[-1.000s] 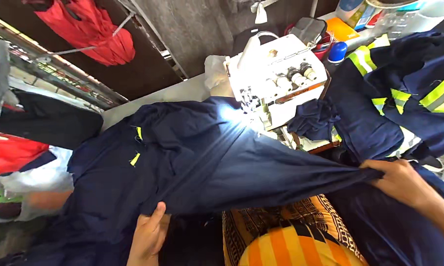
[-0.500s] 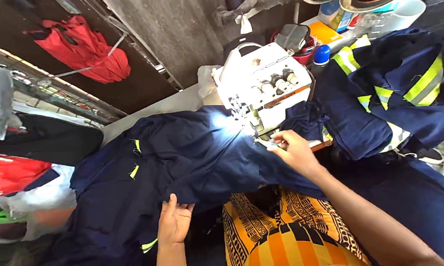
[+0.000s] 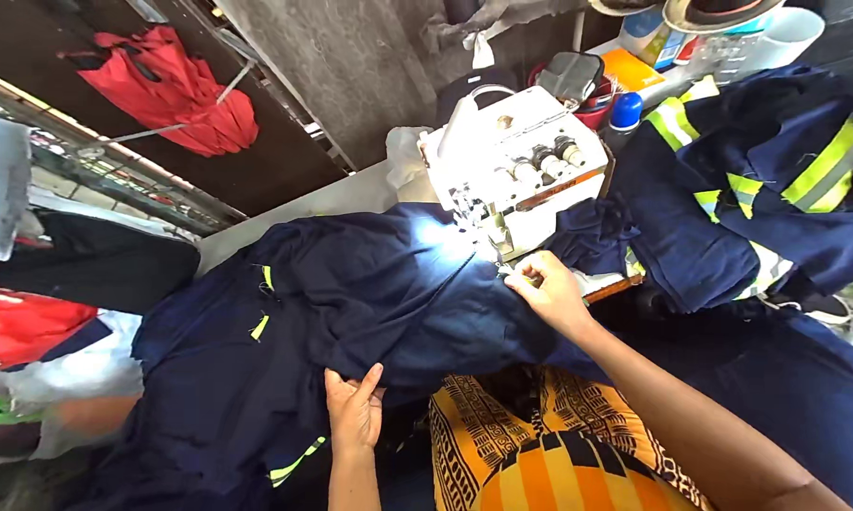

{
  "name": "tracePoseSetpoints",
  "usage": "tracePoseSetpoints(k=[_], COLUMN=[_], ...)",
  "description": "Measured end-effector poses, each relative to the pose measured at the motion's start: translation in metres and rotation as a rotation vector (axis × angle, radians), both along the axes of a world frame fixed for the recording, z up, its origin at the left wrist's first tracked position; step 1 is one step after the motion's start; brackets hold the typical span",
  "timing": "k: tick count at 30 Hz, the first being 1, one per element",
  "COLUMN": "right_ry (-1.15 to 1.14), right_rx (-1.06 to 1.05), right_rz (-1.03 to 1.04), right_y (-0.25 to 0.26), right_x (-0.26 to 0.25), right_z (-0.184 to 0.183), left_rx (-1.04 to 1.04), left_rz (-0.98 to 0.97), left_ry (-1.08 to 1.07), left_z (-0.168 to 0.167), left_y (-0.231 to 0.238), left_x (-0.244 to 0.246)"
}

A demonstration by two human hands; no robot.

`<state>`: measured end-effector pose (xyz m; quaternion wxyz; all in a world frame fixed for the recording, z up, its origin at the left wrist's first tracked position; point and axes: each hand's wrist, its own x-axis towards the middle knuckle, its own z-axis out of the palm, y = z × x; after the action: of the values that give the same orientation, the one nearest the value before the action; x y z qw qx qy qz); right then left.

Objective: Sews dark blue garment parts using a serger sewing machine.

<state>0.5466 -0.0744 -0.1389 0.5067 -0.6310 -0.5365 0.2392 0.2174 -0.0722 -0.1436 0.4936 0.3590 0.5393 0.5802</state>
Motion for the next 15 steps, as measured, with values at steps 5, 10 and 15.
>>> tracePoseSetpoints(k=[5,10,15], right_ry=[0.336,0.374,0.360], right_rx=[-0.242,-0.134,-0.166], right_rz=[0.266,0.194,0.165], right_y=[0.022,0.006,-0.008], right_x=[0.011,0.026,0.036], right_z=[0.007,0.001,0.014], left_rx=[-0.013,0.011,0.098], left_rz=[-0.026,-0.112,-0.149], left_ry=[-0.006,-0.056,-0.105], left_z=[0.001,0.004,0.005], left_y=[-0.005,-0.026,-0.052], left_x=[-0.002,-0.002,0.004])
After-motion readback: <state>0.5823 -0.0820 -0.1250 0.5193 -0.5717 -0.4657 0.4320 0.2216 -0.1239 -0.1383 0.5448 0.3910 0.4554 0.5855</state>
